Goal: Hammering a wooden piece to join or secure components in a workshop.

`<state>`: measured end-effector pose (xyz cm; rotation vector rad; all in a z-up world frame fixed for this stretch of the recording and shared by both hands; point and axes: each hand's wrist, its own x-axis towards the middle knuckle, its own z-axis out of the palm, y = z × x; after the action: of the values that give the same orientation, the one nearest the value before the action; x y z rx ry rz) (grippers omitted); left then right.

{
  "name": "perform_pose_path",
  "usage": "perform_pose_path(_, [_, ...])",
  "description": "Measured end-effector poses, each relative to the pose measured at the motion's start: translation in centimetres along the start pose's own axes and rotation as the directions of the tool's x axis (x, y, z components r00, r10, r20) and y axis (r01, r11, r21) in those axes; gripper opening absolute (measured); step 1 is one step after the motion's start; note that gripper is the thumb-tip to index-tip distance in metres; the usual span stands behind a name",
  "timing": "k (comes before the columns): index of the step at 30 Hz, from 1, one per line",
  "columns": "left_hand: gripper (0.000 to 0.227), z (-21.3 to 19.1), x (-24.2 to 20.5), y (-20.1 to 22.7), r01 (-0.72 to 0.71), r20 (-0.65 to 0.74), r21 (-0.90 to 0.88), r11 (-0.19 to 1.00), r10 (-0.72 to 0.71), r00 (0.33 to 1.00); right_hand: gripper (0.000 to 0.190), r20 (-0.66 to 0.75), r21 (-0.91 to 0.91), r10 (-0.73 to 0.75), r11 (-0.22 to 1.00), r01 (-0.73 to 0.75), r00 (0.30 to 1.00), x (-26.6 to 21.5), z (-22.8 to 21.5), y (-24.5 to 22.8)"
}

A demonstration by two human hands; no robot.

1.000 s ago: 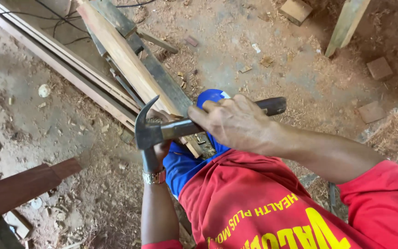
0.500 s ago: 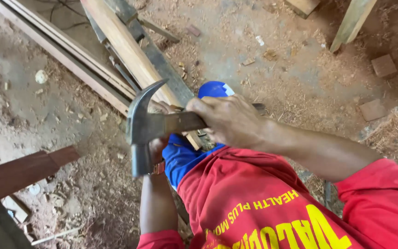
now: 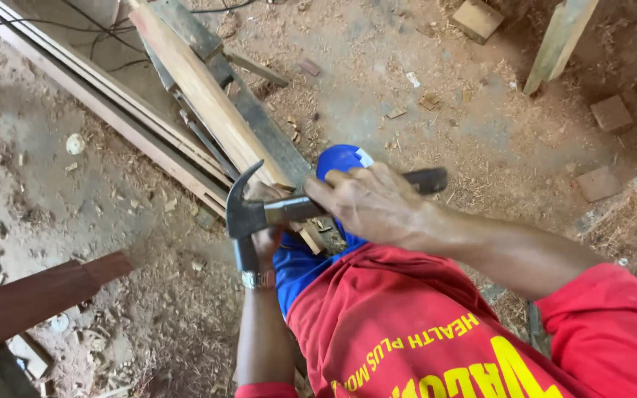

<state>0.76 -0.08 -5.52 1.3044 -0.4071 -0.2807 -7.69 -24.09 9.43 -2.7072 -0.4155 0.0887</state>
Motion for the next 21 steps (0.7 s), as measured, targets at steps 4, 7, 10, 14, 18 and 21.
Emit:
perform_pose_path(4, [0.01, 0.7, -1.9, -0.2, -0.161, 0.139, 0.602, 0.782, 0.096, 0.986, 0.046, -0.097, 0.203, -0.039, 0.978, 0.058, 0.995, -0.6, -0.6, 0.2])
perform_pose_path(7, [0.016, 0.3, -1.7, 0.3, 0.251, -0.054, 0.316, 0.915, -0.246, 0.968, 0.054, -0.166, 0.288, -0.015, 0.955, 0.063, 0.986, -0.4, -2.0, 0.4])
perform_pose_path(10, [0.022, 1.8, 0.5, 3.3, 0.247, -0.09, 0.294, 0.923, -0.231, 0.969, 0.054, -0.222, 0.291, 0.039, 0.956, 0.028, 0.974, -0.4, -3.3, 1.4])
perform_pose_path(14, [0.022, 5.2, 2.0, 10.6, -0.075, 0.085, 0.415, 0.907, 0.044, 0.995, 0.048, -0.261, 0.262, 0.126, 0.964, -0.055, 0.957, -1.0, -4.0, 2.5])
perform_pose_path(18, [0.027, 5.9, 1.8, 11.9, 0.021, 0.013, 0.304, 0.952, -0.026, 1.0, 0.048, -0.307, 0.22, 0.126, 0.974, -0.058, 0.943, -1.8, -3.8, 3.5])
perform_pose_path(21, [0.025, 4.6, 1.3, 10.2, 0.001, 0.028, 0.595, 0.804, -0.023, 0.999, 0.046, -0.288, 0.218, 0.125, 0.974, -0.062, 0.949, -2.3, -3.8, 3.6])
